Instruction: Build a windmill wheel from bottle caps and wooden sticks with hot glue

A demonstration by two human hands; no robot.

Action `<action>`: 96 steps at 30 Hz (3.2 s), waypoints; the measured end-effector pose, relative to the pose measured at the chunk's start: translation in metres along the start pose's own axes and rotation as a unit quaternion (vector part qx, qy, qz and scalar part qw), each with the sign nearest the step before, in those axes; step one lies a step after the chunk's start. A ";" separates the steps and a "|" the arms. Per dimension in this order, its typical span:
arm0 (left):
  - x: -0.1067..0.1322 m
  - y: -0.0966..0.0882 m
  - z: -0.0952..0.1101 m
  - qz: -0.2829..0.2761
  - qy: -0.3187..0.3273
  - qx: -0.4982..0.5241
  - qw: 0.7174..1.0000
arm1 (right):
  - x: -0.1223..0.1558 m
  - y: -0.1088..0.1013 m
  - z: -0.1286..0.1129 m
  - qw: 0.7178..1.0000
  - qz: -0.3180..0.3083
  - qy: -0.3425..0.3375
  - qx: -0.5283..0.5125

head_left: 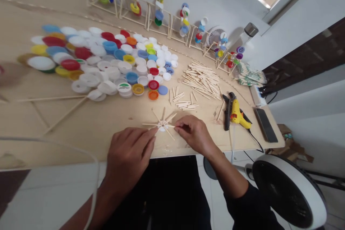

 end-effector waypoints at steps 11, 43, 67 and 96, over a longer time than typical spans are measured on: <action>0.006 0.008 -0.007 -0.027 -0.049 0.057 0.997 | -0.001 0.001 0.000 1.000 -0.005 -0.009 0.006; 0.004 0.006 -0.007 -0.018 -0.026 0.049 0.998 | -0.004 0.004 -0.005 0.998 -0.020 -0.004 0.062; 0.003 0.008 0.008 -0.052 0.058 -0.064 0.995 | 0.008 -0.002 -0.002 0.999 -0.002 -0.030 0.034; 0.004 0.003 0.005 -0.008 0.039 -0.057 0.998 | 0.016 -0.025 0.012 0.995 0.090 -0.037 -0.010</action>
Point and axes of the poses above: each hand's wrist, its own x-axis away from the middle knuckle, its own y-axis out of the palm, z = x × y, the point moved 4 cm from there along -x, towards the middle knuckle, and after that the axes turned 10 degrees about -x, right-handed, at the moved point
